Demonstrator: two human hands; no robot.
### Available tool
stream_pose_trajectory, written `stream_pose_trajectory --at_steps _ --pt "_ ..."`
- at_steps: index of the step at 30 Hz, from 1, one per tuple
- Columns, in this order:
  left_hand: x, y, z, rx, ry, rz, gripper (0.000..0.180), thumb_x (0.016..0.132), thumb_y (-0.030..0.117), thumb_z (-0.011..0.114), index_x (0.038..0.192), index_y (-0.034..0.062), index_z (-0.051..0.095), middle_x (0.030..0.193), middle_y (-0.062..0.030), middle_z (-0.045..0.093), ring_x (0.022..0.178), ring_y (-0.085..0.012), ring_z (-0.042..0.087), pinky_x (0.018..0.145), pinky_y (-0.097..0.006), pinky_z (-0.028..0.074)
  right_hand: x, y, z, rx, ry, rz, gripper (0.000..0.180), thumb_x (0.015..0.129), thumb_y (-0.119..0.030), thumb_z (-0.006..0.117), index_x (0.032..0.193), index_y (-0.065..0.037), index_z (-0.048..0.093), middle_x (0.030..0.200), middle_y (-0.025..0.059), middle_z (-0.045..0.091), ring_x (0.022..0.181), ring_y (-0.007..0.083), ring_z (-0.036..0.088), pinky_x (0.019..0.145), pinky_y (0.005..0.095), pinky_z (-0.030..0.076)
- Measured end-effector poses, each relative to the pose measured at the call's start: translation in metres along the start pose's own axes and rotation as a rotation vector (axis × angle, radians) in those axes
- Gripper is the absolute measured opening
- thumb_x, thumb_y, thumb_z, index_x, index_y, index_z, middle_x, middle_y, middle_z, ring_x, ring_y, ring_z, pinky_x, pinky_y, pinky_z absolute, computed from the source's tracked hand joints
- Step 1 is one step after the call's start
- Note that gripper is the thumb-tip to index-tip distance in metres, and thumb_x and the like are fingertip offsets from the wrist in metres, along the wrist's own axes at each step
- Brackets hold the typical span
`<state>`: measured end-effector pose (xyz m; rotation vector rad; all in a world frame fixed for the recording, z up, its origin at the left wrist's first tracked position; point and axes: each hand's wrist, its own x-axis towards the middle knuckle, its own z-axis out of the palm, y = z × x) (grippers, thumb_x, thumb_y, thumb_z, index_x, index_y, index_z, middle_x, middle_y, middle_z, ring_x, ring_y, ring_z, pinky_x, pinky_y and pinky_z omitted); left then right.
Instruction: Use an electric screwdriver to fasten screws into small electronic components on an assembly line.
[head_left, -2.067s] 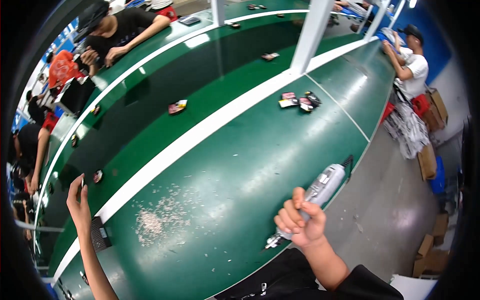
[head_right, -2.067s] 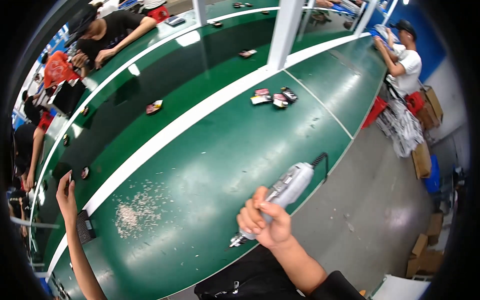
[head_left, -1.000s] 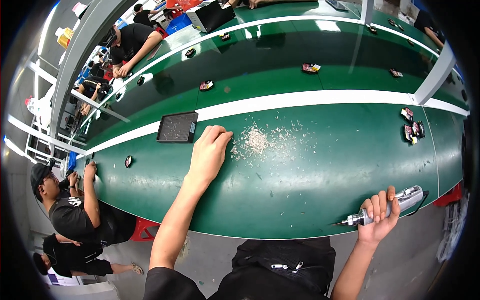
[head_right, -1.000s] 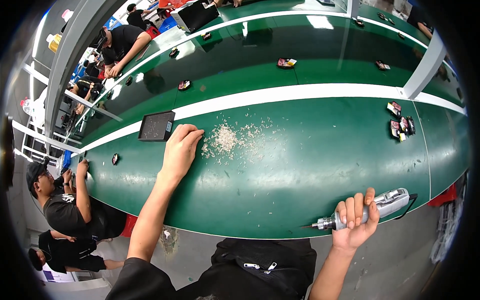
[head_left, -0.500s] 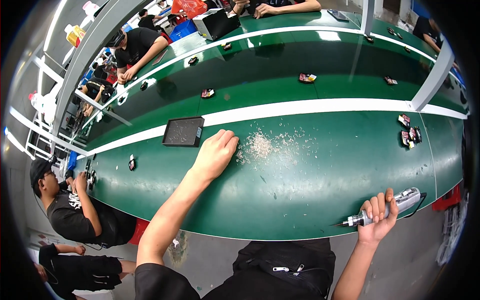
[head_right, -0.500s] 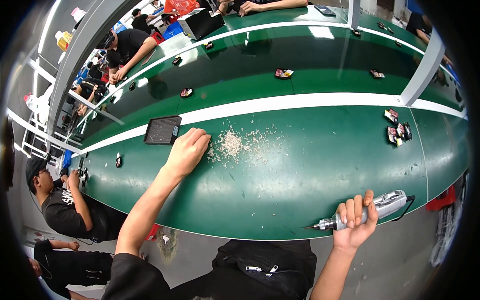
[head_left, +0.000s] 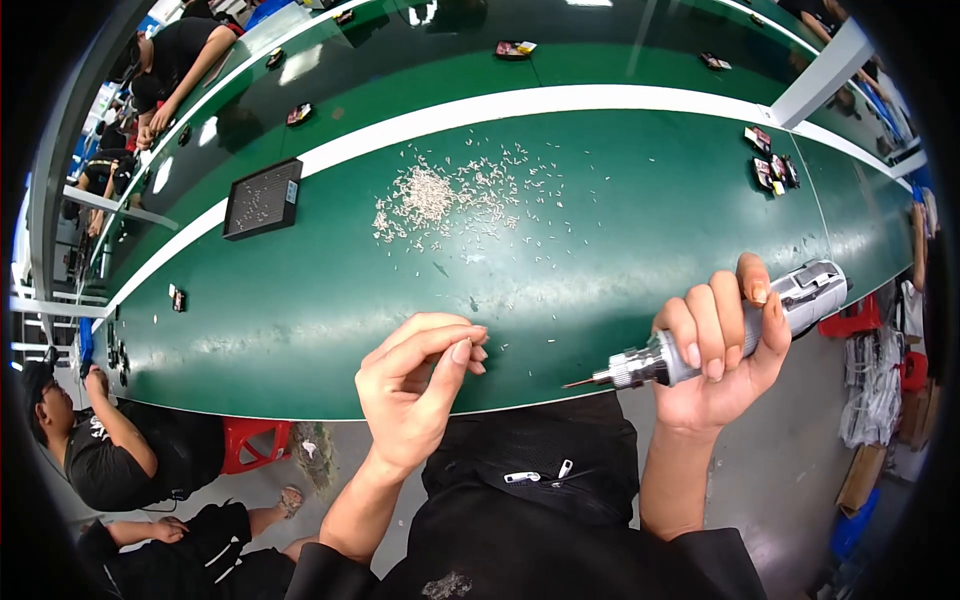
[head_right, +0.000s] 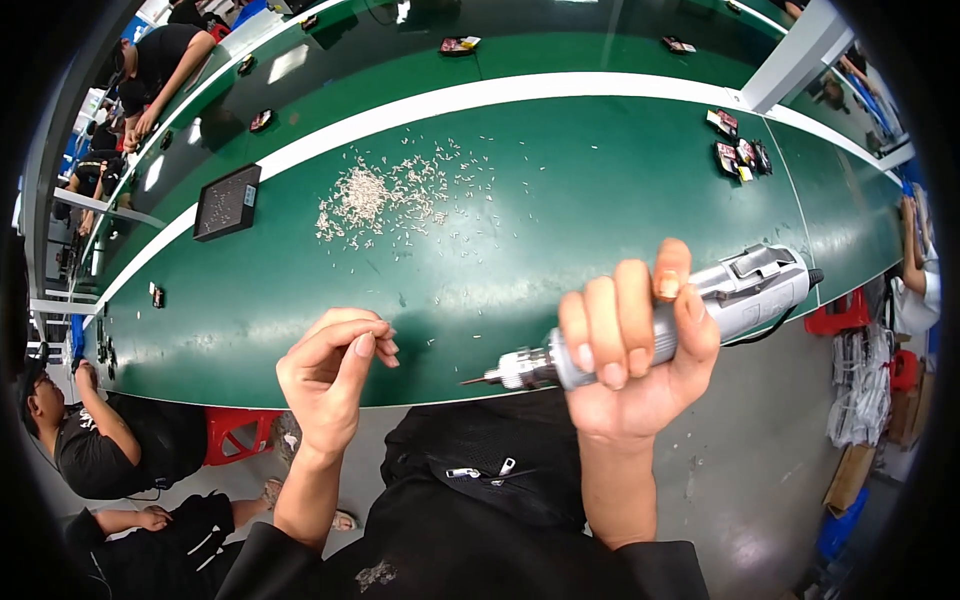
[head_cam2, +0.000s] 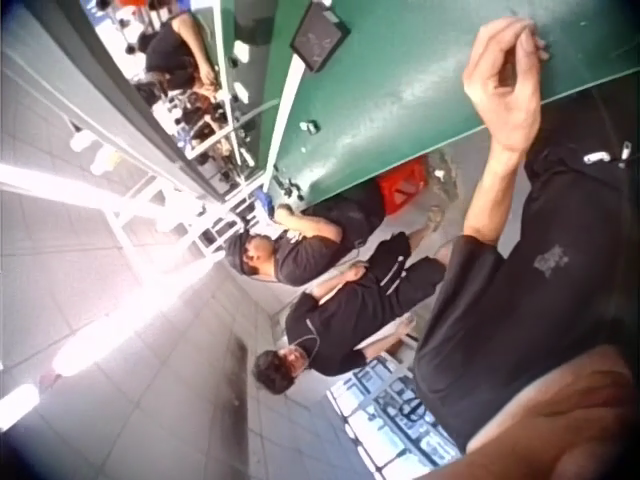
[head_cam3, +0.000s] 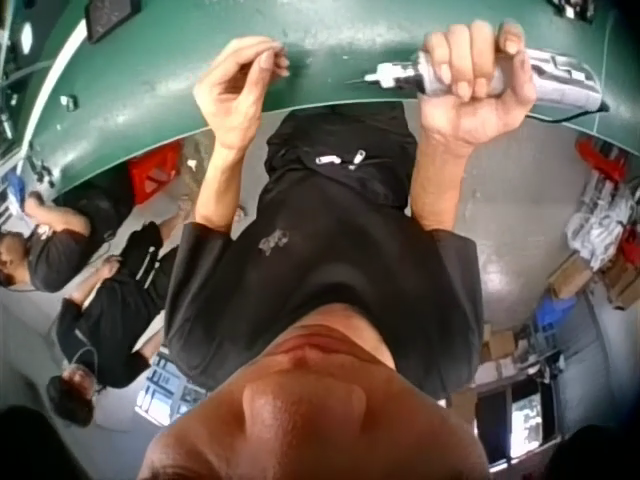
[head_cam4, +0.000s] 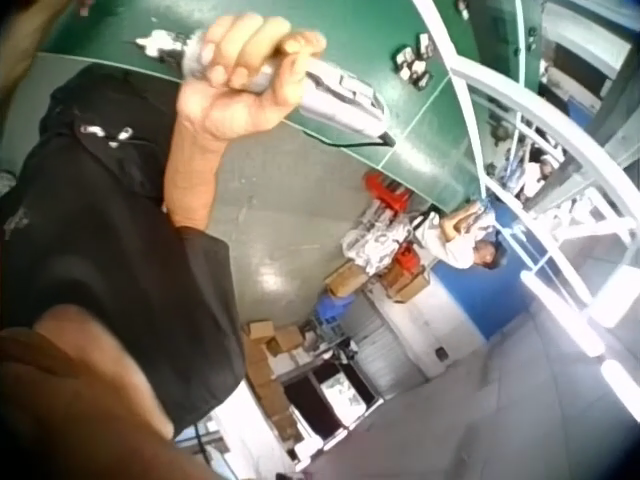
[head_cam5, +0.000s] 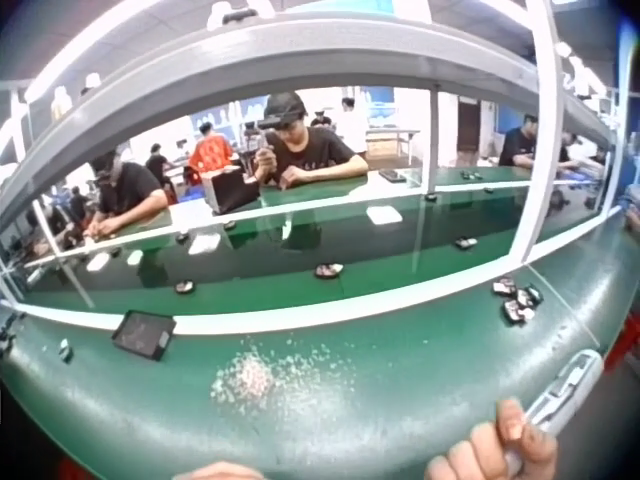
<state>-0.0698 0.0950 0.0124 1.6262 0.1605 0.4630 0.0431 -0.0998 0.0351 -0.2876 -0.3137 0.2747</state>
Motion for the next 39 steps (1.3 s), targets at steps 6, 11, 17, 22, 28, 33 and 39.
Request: stream_pose_trajectory --at_steps 6,11,17,22,28,33,39 --pt "-0.027 0.009 0.018 -0.34 -0.049 -0.095 0.015 0.087 -0.01 0.054 0.096 -0.01 0.066 0.096 -0.0179 0.063 0.077 -0.0169 0.064 0.065 -0.026 0.055 -0.002 0.032 0.03 -0.07 -0.043 0.003 0.012 0.095 -0.018 0.046 0.092 -0.006 0.046 0.053 -0.0018 0.038 0.043 0.0086 0.038 0.05 0.0258 0.036" --pt "-0.036 0.014 0.016 -0.398 -0.022 -0.057 0.016 0.088 -0.011 0.053 0.097 -0.0086 0.066 0.094 -0.0157 0.063 0.075 -0.0154 0.062 0.065 -0.025 0.054 -0.008 0.028 0.036 0.016 0.02 -0.039 0.014 0.097 -0.021 0.045 0.093 -0.008 0.047 0.053 -0.0022 0.04 0.043 0.0088 0.039 0.049 0.0258 0.037" --pt "-0.039 0.015 0.007 -0.268 -0.04 0.019 0.01 0.087 -0.006 0.057 0.091 -0.0101 0.065 0.085 -0.0197 0.064 0.068 -0.0202 0.064 0.06 -0.028 0.055 -0.012 0.037 0.036 0.064 0.026 0.026 0.016 0.097 -0.021 0.044 0.094 -0.006 0.048 0.054 -0.0012 0.041 0.044 0.0096 0.041 0.05 0.0268 0.037" --pt "-0.038 0.014 0.005 -0.149 -0.042 0.09 0.009 0.083 -0.009 0.059 0.089 -0.0089 0.066 0.085 -0.0198 0.065 0.066 -0.0185 0.064 0.058 -0.026 0.054 -0.014 0.039 0.037 0.054 0.011 0.026 0.013 0.095 -0.018 0.046 0.093 -0.006 0.047 0.054 -0.0015 0.039 0.043 0.009 0.04 0.049 0.0261 0.036" --pt "-0.04 0.012 0.006 0.051 -0.023 0.251 0.016 0.076 -0.012 0.063 0.09 -0.0064 0.066 0.085 -0.0146 0.066 0.069 -0.0206 0.064 0.059 -0.027 0.053 -0.017 0.037 0.035 0.046 0.032 0.015 0.011 0.094 -0.015 0.049 0.094 -0.005 0.047 0.054 -0.0018 0.038 0.042 0.0079 0.038 0.048 0.0252 0.035" --pt "-0.038 0.011 0.007 0.072 -0.038 0.282 0.018 0.074 -0.013 0.064 0.09 -0.0067 0.065 0.085 -0.0152 0.065 0.069 -0.0232 0.064 0.058 -0.028 0.052 -0.017 0.037 0.032 0.117 0.093 0.045 0.016 0.096 -0.02 0.043 0.095 -0.006 0.05 0.053 -0.0016 0.039 0.043 0.0098 0.039 0.049 0.0276 0.037" --pt "-0.038 0.01 0.009 0.028 -0.055 0.263 0.011 0.083 -0.008 0.061 0.092 -0.0073 0.066 0.088 -0.0155 0.065 0.069 -0.0184 0.063 0.059 -0.026 0.053 -0.017 0.036 0.029 0.15 0.131 0.046 0.014 0.096 -0.017 0.044 0.094 -0.004 0.05 0.053 -0.0017 0.037 0.043 0.0088 0.037 0.05 0.026 0.035"
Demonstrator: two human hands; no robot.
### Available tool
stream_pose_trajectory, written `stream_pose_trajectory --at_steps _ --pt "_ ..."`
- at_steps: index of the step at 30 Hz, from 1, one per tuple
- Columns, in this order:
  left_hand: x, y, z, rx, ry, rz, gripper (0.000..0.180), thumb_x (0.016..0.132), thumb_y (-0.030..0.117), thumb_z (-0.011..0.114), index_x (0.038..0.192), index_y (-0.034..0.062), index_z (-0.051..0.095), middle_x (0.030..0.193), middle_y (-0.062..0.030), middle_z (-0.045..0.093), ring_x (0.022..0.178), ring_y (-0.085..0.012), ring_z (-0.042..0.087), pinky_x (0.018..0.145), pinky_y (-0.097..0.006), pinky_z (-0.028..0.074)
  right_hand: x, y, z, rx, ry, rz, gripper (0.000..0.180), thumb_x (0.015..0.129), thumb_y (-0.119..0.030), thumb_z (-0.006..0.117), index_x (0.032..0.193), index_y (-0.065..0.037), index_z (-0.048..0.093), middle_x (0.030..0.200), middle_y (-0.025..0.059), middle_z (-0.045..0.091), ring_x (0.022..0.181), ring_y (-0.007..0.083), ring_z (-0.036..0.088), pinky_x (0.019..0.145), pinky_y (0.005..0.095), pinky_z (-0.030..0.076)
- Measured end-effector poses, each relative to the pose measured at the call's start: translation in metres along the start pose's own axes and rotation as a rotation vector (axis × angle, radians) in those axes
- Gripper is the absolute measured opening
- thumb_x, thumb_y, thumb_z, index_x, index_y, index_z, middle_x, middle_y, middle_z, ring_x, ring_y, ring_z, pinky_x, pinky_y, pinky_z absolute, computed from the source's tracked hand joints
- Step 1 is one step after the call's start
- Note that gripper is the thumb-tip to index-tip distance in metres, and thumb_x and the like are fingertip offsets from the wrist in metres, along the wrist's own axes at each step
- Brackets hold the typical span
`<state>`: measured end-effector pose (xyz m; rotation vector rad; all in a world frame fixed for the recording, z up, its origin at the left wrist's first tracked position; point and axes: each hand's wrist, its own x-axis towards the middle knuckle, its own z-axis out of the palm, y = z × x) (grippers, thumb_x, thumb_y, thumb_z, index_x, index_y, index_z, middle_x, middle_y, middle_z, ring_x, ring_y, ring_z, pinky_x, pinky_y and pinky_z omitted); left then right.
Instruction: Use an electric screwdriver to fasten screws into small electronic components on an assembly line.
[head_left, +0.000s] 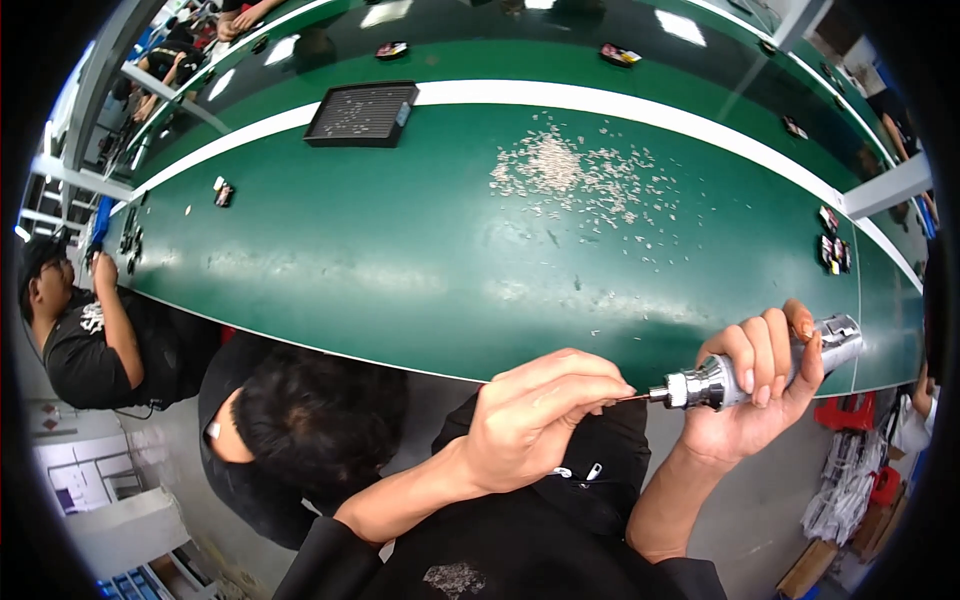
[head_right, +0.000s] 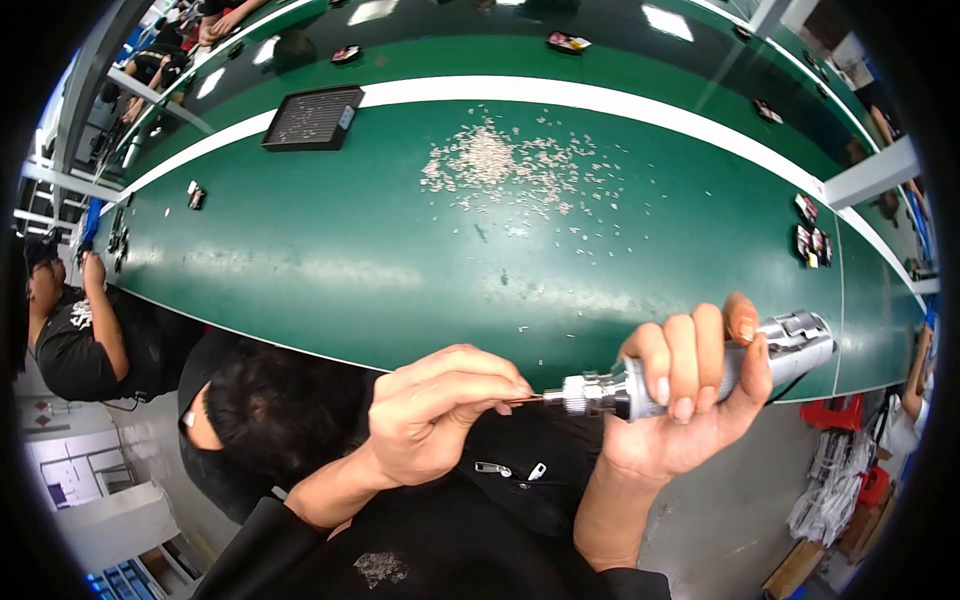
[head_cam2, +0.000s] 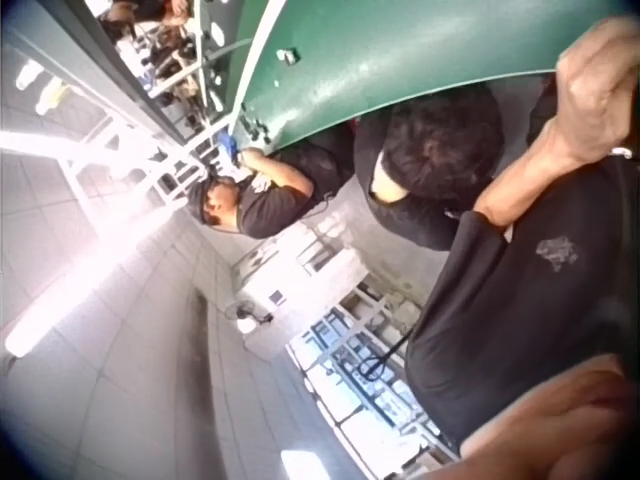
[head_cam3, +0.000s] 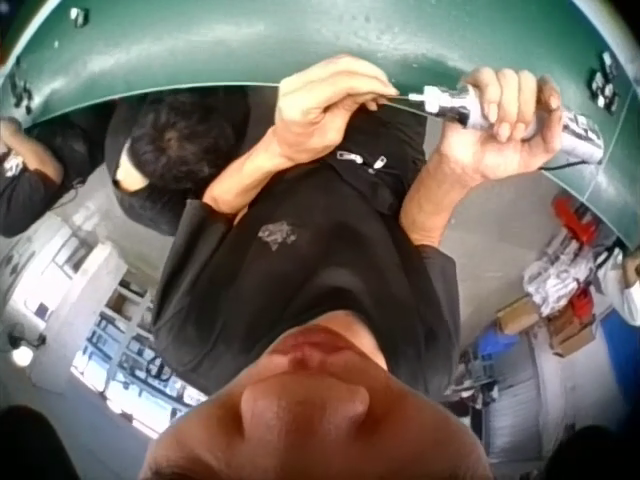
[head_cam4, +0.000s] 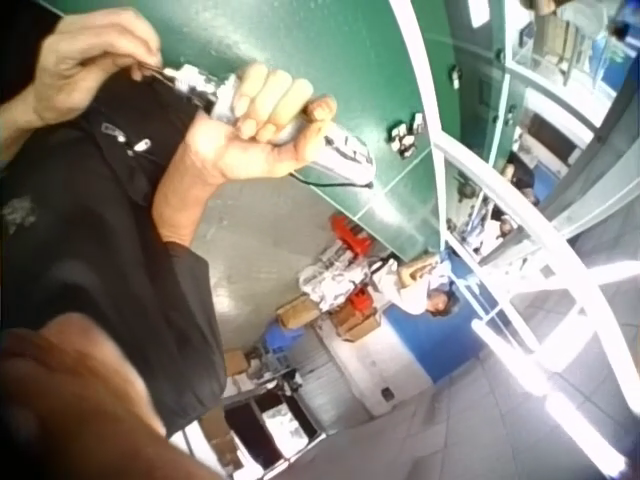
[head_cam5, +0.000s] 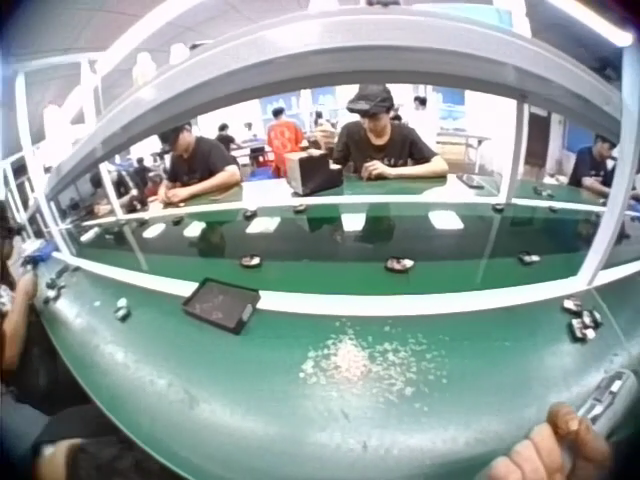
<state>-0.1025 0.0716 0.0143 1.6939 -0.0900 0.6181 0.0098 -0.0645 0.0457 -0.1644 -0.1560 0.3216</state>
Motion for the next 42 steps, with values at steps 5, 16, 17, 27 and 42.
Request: stream_pose_trajectory --at_steps 5,16,17,27,42 --pt "-0.002 -0.002 0.005 0.017 0.021 -0.059 0.014 0.08 -0.012 0.06 0.091 -0.0069 0.067 0.086 -0.0149 0.066 0.069 -0.0177 0.063 0.059 -0.026 0.053 0.0 -0.003 -0.006 -0.026 0.011 -0.013 0.014 0.096 -0.017 0.045 0.093 -0.004 0.049 0.053 -0.0017 0.037 0.044 0.0086 0.037 0.05 0.0258 0.034" --pt "-0.008 -0.017 0.004 -0.145 0.104 -0.253 0.015 0.074 -0.013 0.067 0.087 -0.0062 0.068 0.084 -0.0156 0.067 0.074 -0.0187 0.065 0.067 -0.027 0.053 0.001 -0.013 -0.012 -0.066 0.044 -0.039 0.016 0.096 -0.02 0.043 0.094 -0.007 0.052 0.052 -0.0026 0.037 0.043 0.009 0.037 0.049 0.027 0.036" --pt "-0.007 -0.018 0.005 -0.171 0.098 -0.25 0.014 0.073 -0.013 0.068 0.086 -0.006 0.068 0.083 -0.0154 0.067 0.074 -0.0184 0.065 0.067 -0.027 0.053 0.001 -0.013 -0.013 -0.069 0.037 -0.036 0.018 0.097 -0.022 0.042 0.094 -0.008 0.053 0.052 -0.0026 0.038 0.043 0.009 0.037 0.049 0.0271 0.036" --pt "-0.009 -0.019 0.019 -0.396 0.067 -0.253 0.004 0.083 -0.004 0.064 0.083 -0.008 0.063 0.083 -0.0178 0.064 0.067 -0.0171 0.06 0.06 -0.026 0.05 -0.002 -0.017 -0.02 -0.056 -0.002 -0.026 0.021 0.098 -0.024 0.037 0.095 -0.009 0.052 0.053 -0.0022 0.04 0.042 0.01 0.04 0.05 0.0282 0.039" --pt "-0.005 -0.018 0.023 -0.313 0.0 -0.2 0.016 0.092 0.006 0.056 0.086 -0.0087 0.061 0.08 -0.0177 0.063 0.064 -0.0176 0.059 0.057 -0.026 0.049 -0.005 -0.015 -0.022 -0.136 -0.052 -0.056 0.019 0.098 -0.023 0.036 0.096 -0.01 0.049 0.054 -0.0019 0.04 0.043 0.0103 0.041 0.05 0.0287 0.039"
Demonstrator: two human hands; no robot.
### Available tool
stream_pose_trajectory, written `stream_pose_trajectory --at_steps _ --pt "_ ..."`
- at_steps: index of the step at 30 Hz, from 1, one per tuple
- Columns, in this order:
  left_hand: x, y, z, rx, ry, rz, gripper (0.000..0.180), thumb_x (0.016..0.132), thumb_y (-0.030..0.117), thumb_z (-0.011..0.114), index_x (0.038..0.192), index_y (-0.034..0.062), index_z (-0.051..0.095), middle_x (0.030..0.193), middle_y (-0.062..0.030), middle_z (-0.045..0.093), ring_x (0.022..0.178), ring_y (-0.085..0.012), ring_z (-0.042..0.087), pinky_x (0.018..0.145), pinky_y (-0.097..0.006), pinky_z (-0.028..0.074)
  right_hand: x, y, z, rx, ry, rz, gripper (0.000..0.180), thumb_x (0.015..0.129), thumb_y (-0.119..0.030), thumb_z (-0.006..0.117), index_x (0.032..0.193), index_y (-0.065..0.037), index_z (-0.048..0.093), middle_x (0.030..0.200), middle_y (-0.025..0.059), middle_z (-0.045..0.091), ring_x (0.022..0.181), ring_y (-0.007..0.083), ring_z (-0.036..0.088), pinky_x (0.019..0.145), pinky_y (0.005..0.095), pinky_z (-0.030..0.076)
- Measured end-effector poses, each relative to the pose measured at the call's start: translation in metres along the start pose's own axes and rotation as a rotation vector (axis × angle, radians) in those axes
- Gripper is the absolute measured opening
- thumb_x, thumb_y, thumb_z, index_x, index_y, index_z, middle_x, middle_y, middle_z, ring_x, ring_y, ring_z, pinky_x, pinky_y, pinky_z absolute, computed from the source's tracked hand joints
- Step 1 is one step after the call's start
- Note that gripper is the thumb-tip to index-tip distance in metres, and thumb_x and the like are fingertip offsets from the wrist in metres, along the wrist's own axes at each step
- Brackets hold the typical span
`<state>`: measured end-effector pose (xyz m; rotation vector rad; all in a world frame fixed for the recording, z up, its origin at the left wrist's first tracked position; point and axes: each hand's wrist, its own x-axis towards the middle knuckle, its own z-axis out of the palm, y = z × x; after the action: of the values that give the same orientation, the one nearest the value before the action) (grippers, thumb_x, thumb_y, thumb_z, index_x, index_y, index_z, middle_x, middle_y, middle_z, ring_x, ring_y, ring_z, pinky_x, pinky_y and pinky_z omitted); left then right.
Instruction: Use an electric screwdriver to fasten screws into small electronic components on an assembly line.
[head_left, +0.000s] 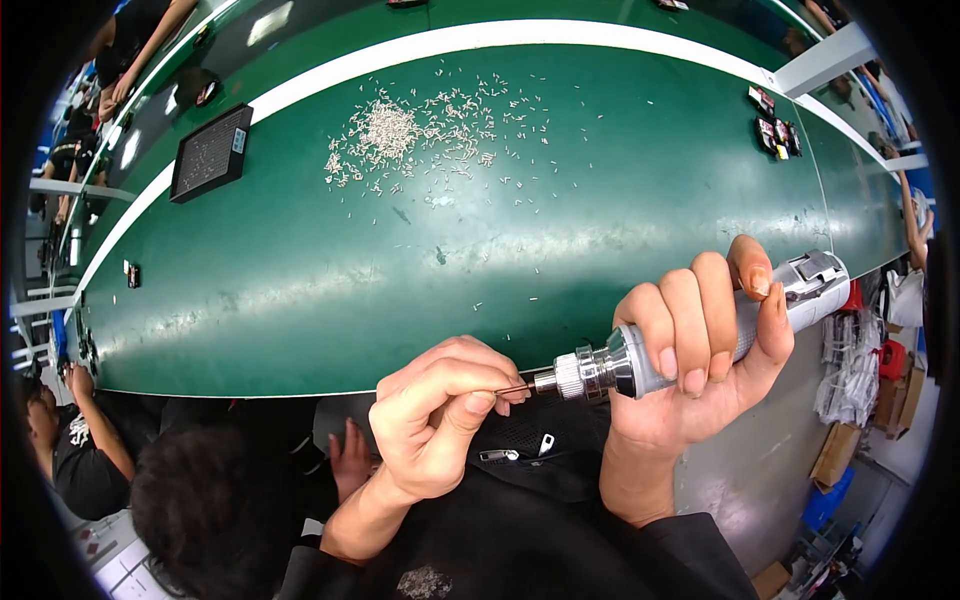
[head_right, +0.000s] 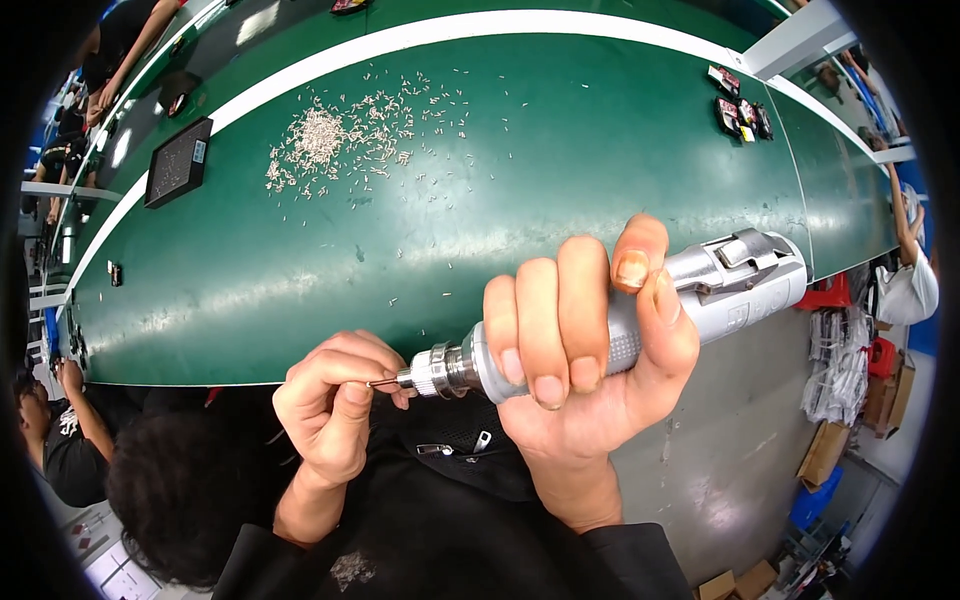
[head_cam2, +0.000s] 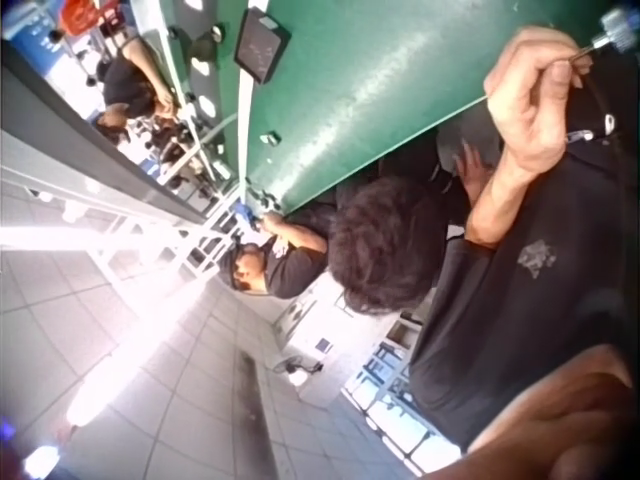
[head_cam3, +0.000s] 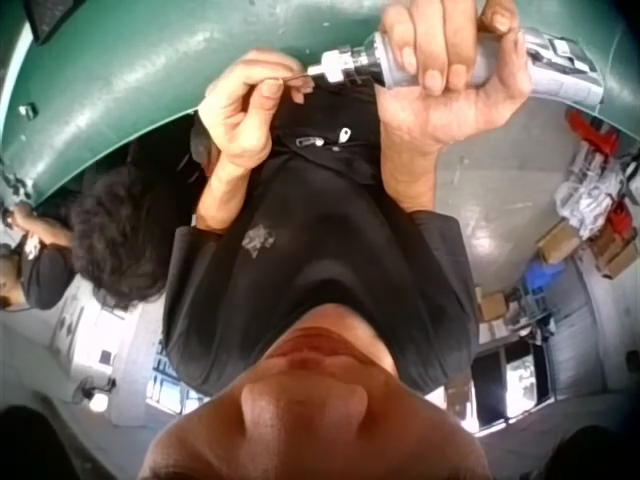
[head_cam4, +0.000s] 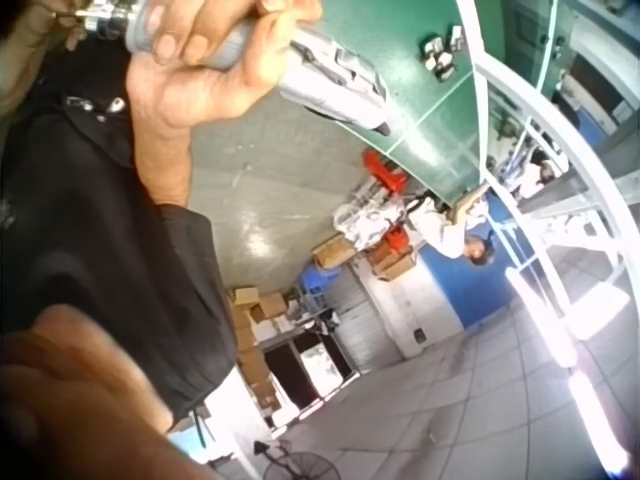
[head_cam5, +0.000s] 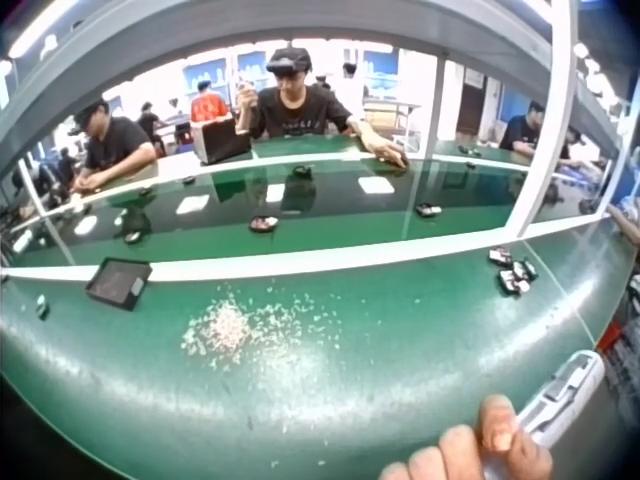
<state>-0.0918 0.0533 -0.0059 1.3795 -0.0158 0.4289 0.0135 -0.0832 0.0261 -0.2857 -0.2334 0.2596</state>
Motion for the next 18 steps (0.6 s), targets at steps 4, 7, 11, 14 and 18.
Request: stream_pose_trajectory --at_steps 4,7,11,14,18 --pt "0.003 -0.001 -0.002 0.258 -0.023 0.078 0.004 0.083 -0.003 0.061 0.083 -0.0065 0.061 0.075 -0.0144 0.063 0.062 -0.0189 0.058 0.055 -0.027 0.047 0.0 -0.003 0.0 -0.073 -0.093 -0.013 0.014 0.096 -0.02 0.045 0.094 -0.006 0.047 0.054 -0.0017 0.039 0.044 0.0092 0.039 0.05 0.0266 0.037" --pt "0.009 0.0 -0.004 0.467 -0.05 0.204 0.008 0.075 -0.008 0.064 0.082 -0.0055 0.061 0.072 -0.0126 0.061 0.06 -0.021 0.058 0.054 -0.028 0.047 -0.001 0.0 0.001 -0.148 -0.156 -0.044 0.013 0.096 -0.019 0.044 0.094 -0.007 0.046 0.054 -0.0013 0.039 0.043 0.0097 0.039 0.049 0.0271 0.037" --pt "0.013 -0.001 -0.007 0.704 -0.136 0.325 0.015 0.068 -0.01 0.066 0.081 -0.0044 0.061 0.072 -0.0116 0.06 0.059 -0.0232 0.057 0.053 -0.03 0.046 -0.005 -0.001 -0.008 -0.203 -0.195 -0.037 0.015 0.097 -0.022 0.037 0.1 -0.01 0.045 0.057 0.0006 0.042 0.045 0.0126 0.042 0.051 0.0294 0.038" --pt "0.016 -0.002 -0.006 0.639 -0.136 0.295 0.014 0.069 -0.009 0.067 0.08 -0.0038 0.06 0.073 -0.0117 0.061 0.059 -0.0229 0.057 0.052 -0.03 0.046 -0.003 -0.002 -0.009 -0.189 -0.159 -0.037 0.015 0.097 -0.022 0.037 0.099 -0.01 0.045 0.057 0.0004 0.042 0.044 0.0121 0.041 0.05 0.0295 0.038" --pt "0.02 -0.004 -0.006 0.596 -0.164 0.297 0.015 0.07 -0.007 0.068 0.083 -0.0043 0.062 0.076 -0.0124 0.061 0.061 -0.0238 0.058 0.054 -0.03 0.047 0.003 -0.002 -0.008 -0.148 -0.129 -0.026 0.014 0.097 -0.021 0.04 0.096 -0.008 0.046 0.055 -0.0006 0.04 0.044 0.0106 0.04 0.05 0.0283 0.037"
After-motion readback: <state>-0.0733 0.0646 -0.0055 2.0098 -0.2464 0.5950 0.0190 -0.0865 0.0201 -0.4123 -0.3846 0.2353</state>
